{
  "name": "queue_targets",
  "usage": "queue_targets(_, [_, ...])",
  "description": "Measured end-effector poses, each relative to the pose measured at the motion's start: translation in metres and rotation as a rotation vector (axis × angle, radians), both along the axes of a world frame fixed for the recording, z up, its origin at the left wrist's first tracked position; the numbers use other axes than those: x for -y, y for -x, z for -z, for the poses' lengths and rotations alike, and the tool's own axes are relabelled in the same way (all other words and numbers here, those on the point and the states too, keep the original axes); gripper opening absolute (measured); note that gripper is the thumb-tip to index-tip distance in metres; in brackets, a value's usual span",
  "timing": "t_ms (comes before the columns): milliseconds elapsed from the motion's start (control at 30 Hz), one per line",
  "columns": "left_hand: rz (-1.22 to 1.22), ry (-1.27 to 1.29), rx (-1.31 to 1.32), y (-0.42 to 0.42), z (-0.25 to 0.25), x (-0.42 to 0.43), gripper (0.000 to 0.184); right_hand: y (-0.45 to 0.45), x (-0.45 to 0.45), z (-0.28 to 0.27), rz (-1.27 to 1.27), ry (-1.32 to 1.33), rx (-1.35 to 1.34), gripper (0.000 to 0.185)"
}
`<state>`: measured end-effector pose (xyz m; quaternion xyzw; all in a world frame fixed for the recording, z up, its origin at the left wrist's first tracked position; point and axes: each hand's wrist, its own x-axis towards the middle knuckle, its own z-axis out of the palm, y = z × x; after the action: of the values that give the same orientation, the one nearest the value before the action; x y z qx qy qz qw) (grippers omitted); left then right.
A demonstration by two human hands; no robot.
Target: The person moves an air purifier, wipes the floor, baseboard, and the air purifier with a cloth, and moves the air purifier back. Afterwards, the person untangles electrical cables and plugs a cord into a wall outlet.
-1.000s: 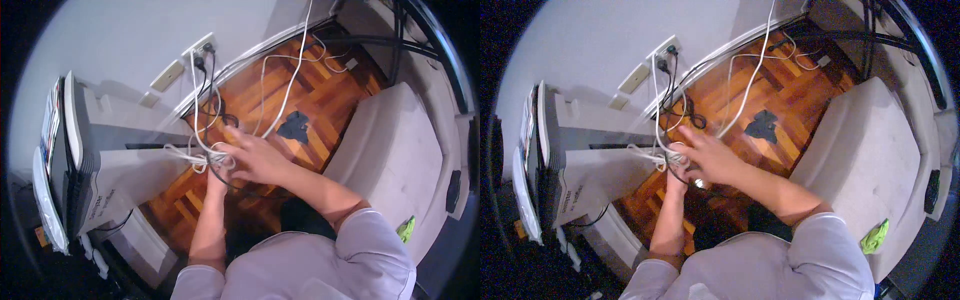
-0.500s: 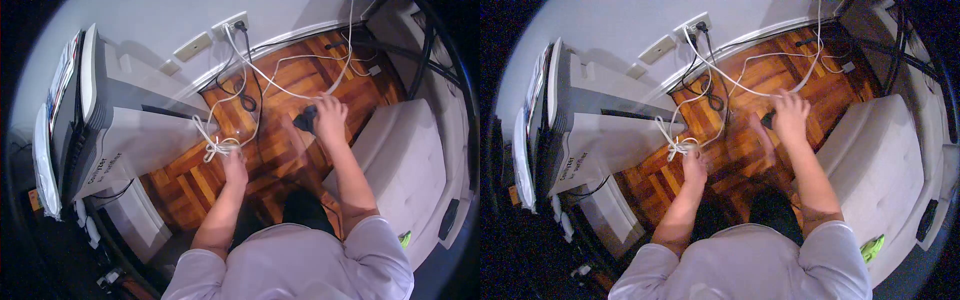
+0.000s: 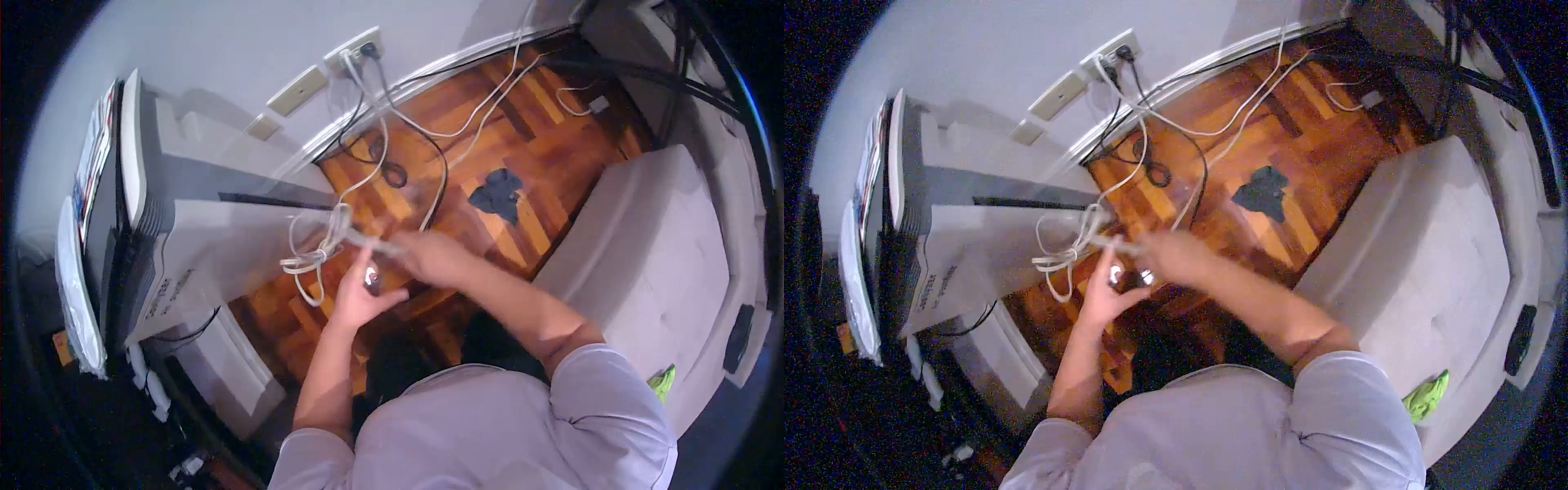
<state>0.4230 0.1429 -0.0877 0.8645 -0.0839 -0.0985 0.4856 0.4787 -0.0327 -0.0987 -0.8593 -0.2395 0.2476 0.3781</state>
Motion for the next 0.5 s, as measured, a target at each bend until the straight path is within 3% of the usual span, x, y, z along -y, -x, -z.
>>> queue_targets(33, [-0.009,0.099,-0.19,-0.003,0.022,0.002,0.076,0.012,-0.003,-0.015,0.0,-0.112,0.002,0.019])
queue_targets(133, [0.103,0.193,-0.393,-0.013,0.033,0.027,0.054,0.03,-0.008,-0.051,-0.1,-0.597,-0.108,0.023])
queue_targets(200, [0.101,0.363,-0.432,-0.011,0.017,0.047,0.049,0.041,-0.014,-0.055,-0.102,-0.921,-0.64,0.026])
queue_targets(233, [0.076,0.481,-0.455,-0.006,0.009,0.056,0.049,0.041,-0.018,-0.052,-0.223,-1.063,-0.596,0.025])
queue_targets(333, [0.041,0.715,-0.506,0.005,-0.004,0.067,0.048,0.033,-0.016,-0.064,-0.135,-1.085,-0.747,0.024])
queue_targets(400, [-0.036,0.538,-0.361,0.007,0.004,0.068,0.046,0.045,-0.024,-0.059,-0.091,-1.111,-0.807,0.021])
queue_targets(467, [-0.108,0.205,-0.207,0.006,0.025,0.067,0.049,0.065,-0.041,-0.054,-0.03,-1.257,-1.198,0.023])
queue_targets(500, [-0.259,0.189,-0.196,0.003,0.054,0.06,0.052,0.074,-0.047,-0.054,-0.033,-1.278,-1.364,0.024])
